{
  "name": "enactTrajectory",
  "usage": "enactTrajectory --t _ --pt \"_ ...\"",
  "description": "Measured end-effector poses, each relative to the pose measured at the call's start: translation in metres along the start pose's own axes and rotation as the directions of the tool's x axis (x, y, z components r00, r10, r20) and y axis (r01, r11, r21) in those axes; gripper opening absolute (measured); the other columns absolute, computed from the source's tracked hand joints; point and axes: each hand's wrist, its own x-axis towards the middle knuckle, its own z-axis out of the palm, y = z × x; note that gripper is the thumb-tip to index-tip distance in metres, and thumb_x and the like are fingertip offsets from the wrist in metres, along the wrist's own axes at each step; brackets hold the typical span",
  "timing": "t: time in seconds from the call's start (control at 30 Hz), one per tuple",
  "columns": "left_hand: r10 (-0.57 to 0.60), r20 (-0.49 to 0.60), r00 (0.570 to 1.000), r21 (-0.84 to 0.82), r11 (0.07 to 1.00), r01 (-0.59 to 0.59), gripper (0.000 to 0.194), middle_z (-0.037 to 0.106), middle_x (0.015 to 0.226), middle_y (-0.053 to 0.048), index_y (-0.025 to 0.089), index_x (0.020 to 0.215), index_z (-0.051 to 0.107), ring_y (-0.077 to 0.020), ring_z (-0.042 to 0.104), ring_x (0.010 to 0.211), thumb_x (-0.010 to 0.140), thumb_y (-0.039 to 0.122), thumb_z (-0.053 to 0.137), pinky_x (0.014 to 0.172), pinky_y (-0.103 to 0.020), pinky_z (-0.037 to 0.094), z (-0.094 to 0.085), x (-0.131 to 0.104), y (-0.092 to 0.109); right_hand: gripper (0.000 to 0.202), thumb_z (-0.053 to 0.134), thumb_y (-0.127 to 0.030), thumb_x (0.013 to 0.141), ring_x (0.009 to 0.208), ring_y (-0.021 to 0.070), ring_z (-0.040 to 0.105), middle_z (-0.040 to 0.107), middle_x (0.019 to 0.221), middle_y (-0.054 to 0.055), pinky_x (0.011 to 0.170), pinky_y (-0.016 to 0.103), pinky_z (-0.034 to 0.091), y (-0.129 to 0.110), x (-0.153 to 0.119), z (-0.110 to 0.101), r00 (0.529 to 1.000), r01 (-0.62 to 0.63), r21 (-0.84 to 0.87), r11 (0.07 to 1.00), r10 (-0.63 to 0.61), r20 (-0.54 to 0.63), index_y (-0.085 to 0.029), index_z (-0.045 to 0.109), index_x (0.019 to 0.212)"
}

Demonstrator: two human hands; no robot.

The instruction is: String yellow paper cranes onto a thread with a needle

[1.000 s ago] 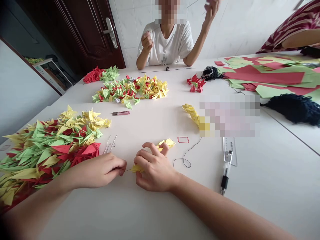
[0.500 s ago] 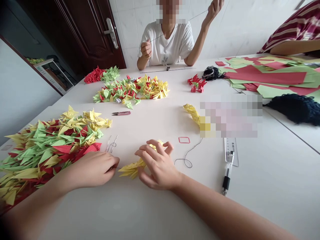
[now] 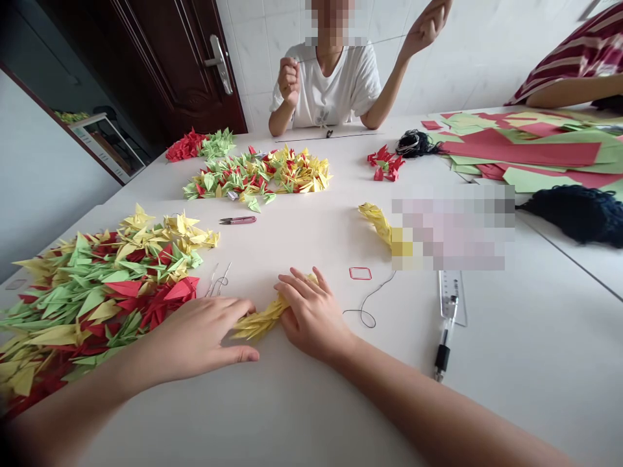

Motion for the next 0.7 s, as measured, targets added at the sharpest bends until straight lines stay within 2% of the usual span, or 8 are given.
enactTrajectory --t 0.1,0.2,0.33,0.47,0.53,0.7 --pt "-0.046 0.01 0.999 0.063 0.997 0.045 0.036 0.065 0.075 -0.003 0.019 0.084 0.056 -0.0217 0.063 0.068 0.087 0.053 0.045 0.055 -0.027 0.036 0.002 0.002 0.001 0.037 0.044 -0.014 0.085 0.117 0.0274 0.057 0.065 0.12 0.01 0.103 0.055 0.036 0.001 0.0 -0.001 1.0 -0.027 -0.051 0.998 0.028 0.003 -0.021 0.06 0.118" --pt "-0.104 -0.034 0.994 0.113 0.988 0.108 0.029 0.067 0.074 -0.004 0.02 0.089 0.058 -0.0234 0.065 0.069 0.09 0.044 0.042 0.055 -0.028 0.036 0.003 0.004 0.0 0.035 0.043 -0.016 0.09 0.117 0.0271 0.057 0.063 0.123 0.009 0.102 0.055 0.04 0.002 0.0 -0.001 1.0 -0.019 -0.076 0.997 0.02 0.007 -0.022 0.06 0.121" --pt "-0.134 -0.071 0.988 0.142 0.979 0.143 0.018 0.069 0.079 -0.004 0.021 0.089 0.059 -0.0229 0.066 0.072 0.088 0.032 0.045 0.056 -0.027 0.039 0.003 0.006 0.0 0.035 0.043 -0.013 0.091 0.122 0.0273 0.053 0.062 0.125 0.007 0.103 0.058 0.038 0.005 0.0 0.001 1.0 -0.01 -0.05 0.999 0.011 0.019 -0.025 0.064 0.116" --pt "-0.176 -0.058 0.983 0.203 0.962 0.185 0.02 0.07 0.075 -0.006 0.02 0.086 0.061 -0.0236 0.067 0.068 0.088 0.029 0.043 0.055 -0.027 0.041 0.006 0.007 0.004 0.039 0.038 -0.009 0.092 0.121 0.025 0.054 0.061 0.127 0.003 0.104 0.054 0.04 0.007 0.001 0.003 0.999 0.017 0.0 1.0 -0.017 0.05 -0.027 0.065 0.115" --pt "-0.189 -0.057 0.98 0.232 0.953 0.197 0.021 0.07 0.071 -0.007 0.02 0.092 0.062 -0.0245 0.067 0.064 0.088 0.028 0.042 0.054 -0.028 0.041 0.009 0.005 0.008 0.04 0.037 -0.009 0.093 0.121 0.0254 0.054 0.06 0.127 0.002 0.104 0.054 0.041 0.008 0.002 0.003 0.997 0.033 0.01 0.999 -0.034 0.071 -0.026 0.064 0.116" --pt "-0.193 -0.09 0.977 0.26 0.943 0.21 0.04 0.07 0.071 -0.012 0.015 0.125 0.054 -0.0242 0.068 0.065 0.09 0.03 0.043 0.055 -0.029 0.046 0.017 0.002 0.019 0.04 0.039 -0.008 0.092 0.12 0.0266 0.055 0.061 0.126 0.002 0.103 0.055 0.041 0.007 0.001 0.003 0.994 0.064 -0.008 0.998 -0.063 0.088 -0.028 0.065 0.115"
